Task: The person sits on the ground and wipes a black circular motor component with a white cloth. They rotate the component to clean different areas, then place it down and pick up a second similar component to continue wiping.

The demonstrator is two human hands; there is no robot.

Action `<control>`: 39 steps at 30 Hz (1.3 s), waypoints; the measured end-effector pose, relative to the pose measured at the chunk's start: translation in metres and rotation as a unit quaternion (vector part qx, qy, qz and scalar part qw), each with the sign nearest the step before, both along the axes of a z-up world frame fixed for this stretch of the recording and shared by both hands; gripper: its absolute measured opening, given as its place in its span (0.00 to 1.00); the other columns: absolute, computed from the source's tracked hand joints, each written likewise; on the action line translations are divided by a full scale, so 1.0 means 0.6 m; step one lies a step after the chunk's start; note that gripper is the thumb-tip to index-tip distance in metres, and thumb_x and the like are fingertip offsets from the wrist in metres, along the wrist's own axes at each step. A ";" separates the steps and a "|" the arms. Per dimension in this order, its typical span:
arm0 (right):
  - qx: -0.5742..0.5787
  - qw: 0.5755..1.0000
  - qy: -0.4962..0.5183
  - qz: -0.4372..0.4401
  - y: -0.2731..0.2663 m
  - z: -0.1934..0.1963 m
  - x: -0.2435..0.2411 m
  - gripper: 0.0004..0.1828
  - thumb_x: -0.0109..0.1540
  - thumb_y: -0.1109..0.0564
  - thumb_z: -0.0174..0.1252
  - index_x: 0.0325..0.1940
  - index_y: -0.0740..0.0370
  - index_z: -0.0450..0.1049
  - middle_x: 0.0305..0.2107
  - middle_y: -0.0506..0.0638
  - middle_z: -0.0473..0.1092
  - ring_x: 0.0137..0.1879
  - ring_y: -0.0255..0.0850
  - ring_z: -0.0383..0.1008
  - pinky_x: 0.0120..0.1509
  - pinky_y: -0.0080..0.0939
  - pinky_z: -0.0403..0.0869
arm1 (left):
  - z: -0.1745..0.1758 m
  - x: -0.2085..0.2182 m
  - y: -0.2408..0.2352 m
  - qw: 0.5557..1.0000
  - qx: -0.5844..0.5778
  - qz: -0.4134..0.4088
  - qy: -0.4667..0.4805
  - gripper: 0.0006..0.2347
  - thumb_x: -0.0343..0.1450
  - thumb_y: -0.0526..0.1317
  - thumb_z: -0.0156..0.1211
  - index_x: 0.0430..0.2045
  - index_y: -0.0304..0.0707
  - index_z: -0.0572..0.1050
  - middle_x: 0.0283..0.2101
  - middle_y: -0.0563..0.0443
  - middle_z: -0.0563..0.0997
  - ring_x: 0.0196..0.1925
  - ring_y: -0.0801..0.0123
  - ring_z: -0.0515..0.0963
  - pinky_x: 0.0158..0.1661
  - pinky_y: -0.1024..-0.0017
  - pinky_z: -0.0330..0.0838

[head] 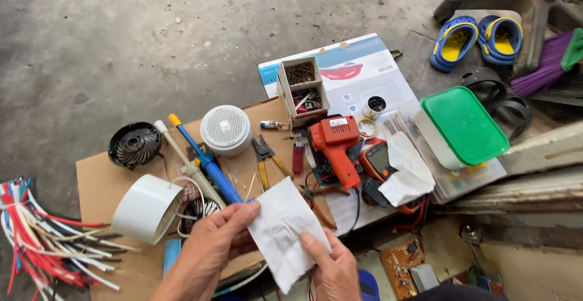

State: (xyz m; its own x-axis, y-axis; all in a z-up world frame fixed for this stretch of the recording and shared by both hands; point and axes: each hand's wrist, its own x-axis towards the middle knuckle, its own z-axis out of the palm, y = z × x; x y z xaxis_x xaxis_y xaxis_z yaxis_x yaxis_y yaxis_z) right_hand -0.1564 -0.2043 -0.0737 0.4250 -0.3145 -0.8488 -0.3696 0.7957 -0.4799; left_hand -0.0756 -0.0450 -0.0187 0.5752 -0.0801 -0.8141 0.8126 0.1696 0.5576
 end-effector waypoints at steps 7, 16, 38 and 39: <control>0.014 0.997 -0.027 -0.072 0.005 -0.016 0.080 0.30 0.60 0.68 0.63 0.68 0.80 0.77 0.53 0.75 0.79 0.54 0.67 0.78 0.62 0.62 0.75 | -0.027 0.049 -0.002 0.995 -0.040 0.044 0.081 0.15 0.76 0.38 0.66 0.51 0.22 0.86 0.45 0.31 0.89 0.44 0.45 0.86 0.56 0.49 0.84; -0.034 0.996 -0.080 0.029 -0.004 -0.042 0.056 0.17 0.60 0.68 0.71 0.53 0.76 0.83 0.39 0.71 0.84 0.41 0.62 0.82 0.45 0.57 0.79 | -0.006 0.014 0.003 0.996 -0.032 0.004 0.086 0.14 0.80 0.36 0.63 0.53 0.19 0.85 0.49 0.25 0.90 0.50 0.39 0.87 0.57 0.49 0.81; 0.031 0.975 -0.176 0.130 0.011 0.007 -0.040 0.19 0.62 0.68 0.71 0.57 0.79 0.86 0.35 0.73 0.82 0.36 0.61 0.80 0.44 0.53 0.75 | 0.034 -0.114 0.008 0.898 0.295 -0.297 -0.133 0.10 0.73 0.55 0.75 0.27 0.55 0.88 0.28 0.66 0.84 0.34 0.86 0.78 0.41 0.83 0.71; 0.021 0.981 -0.149 0.120 0.026 0.015 -0.039 0.22 0.61 0.71 0.71 0.60 0.82 0.86 0.40 0.77 0.84 0.40 0.64 0.81 0.50 0.55 0.76 | 0.034 -0.112 0.013 0.888 0.312 -0.312 -0.130 0.08 0.73 0.54 0.72 0.29 0.58 0.88 0.29 0.67 0.85 0.35 0.88 0.80 0.43 0.84 0.71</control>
